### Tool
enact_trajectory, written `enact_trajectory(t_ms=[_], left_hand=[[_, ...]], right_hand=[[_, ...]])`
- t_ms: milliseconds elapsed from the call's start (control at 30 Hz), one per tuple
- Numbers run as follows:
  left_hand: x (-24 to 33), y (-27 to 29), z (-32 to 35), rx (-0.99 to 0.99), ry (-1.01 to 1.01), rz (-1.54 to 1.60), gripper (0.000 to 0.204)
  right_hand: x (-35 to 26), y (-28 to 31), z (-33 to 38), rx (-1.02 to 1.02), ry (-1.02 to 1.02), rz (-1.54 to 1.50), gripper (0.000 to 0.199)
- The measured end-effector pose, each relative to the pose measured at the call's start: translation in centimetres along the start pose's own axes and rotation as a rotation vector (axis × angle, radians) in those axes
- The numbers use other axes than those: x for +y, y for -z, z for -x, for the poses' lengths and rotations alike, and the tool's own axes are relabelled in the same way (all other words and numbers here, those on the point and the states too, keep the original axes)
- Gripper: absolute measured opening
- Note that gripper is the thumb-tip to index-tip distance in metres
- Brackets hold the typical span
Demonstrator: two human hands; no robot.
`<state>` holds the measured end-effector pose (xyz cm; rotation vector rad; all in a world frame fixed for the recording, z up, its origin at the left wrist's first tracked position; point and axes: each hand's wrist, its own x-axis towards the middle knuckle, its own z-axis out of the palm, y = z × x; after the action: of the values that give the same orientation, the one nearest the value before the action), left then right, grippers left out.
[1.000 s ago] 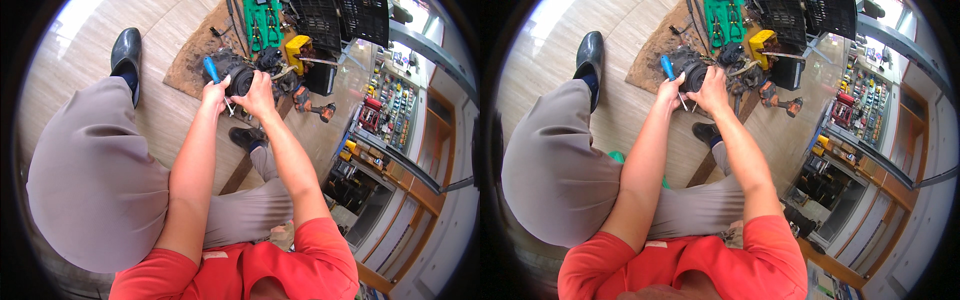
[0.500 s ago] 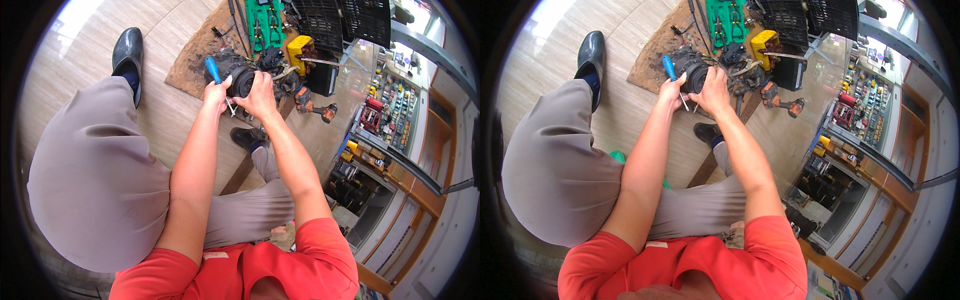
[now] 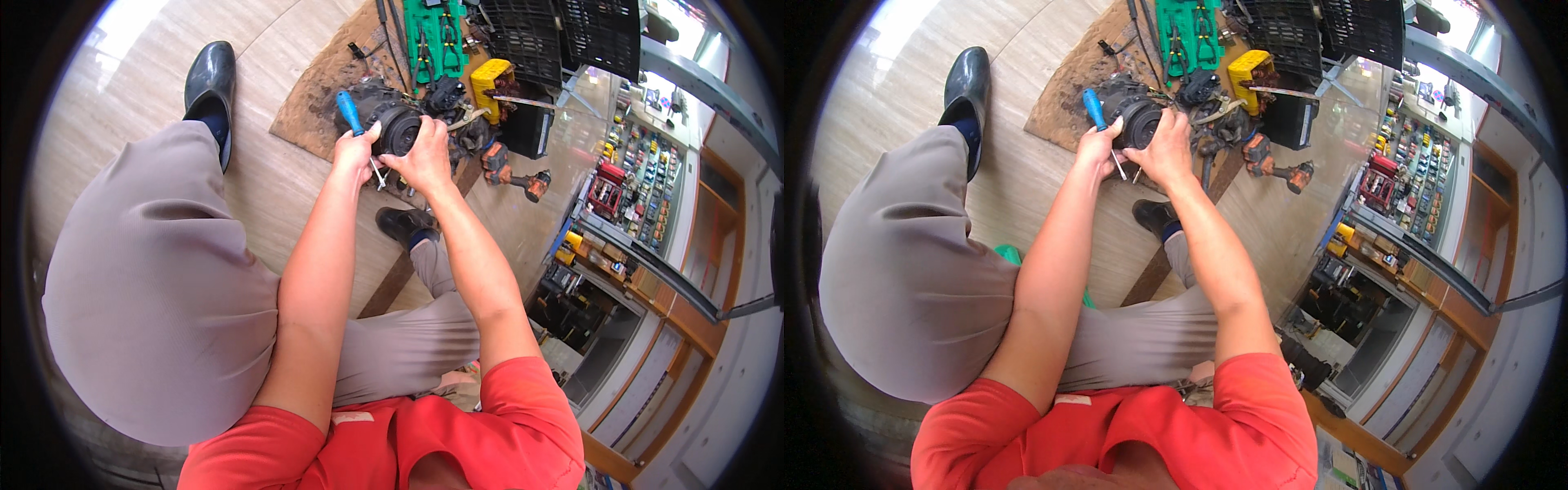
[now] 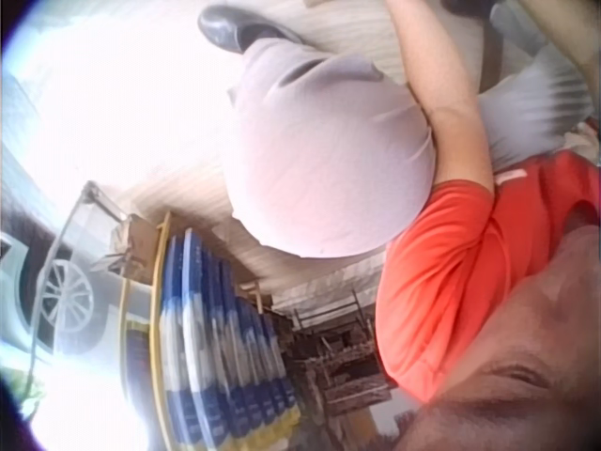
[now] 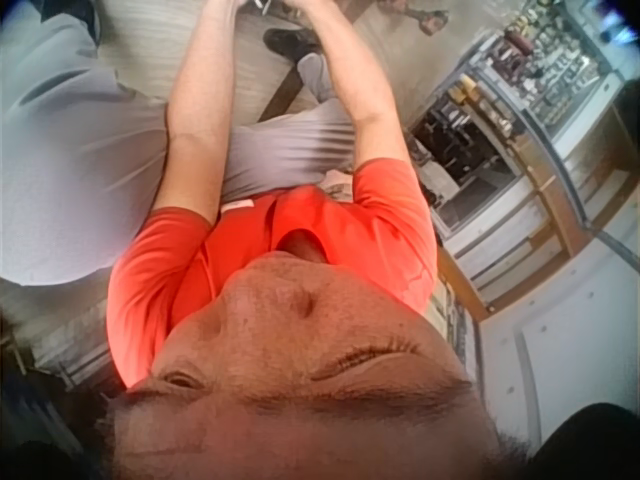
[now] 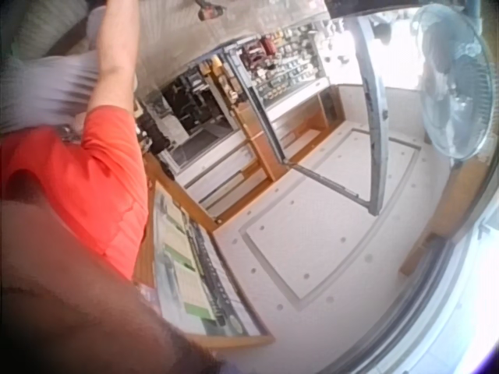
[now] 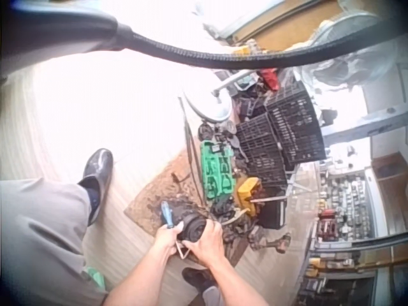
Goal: The person unscrews and removes components from a black automotive part using a screwdriver.
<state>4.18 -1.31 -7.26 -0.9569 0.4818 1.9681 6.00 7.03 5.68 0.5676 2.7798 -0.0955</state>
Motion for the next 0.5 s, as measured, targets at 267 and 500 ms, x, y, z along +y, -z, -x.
enact_trajectory(t_ms=[267, 500], left_hand=[[0.14, 0.16, 0.0, -0.005, 0.002, -0.032, 0.027], [-0.23, 0.29, -0.45, 0.015, -0.009, -0.002, 0.028]], right_hand=[[0.49, -0.22, -0.1, -0.004, 0.02, -0.017, 0.109], [-0.19, -0.33, 0.1, 0.021, -0.019, 0.012, 0.108]])
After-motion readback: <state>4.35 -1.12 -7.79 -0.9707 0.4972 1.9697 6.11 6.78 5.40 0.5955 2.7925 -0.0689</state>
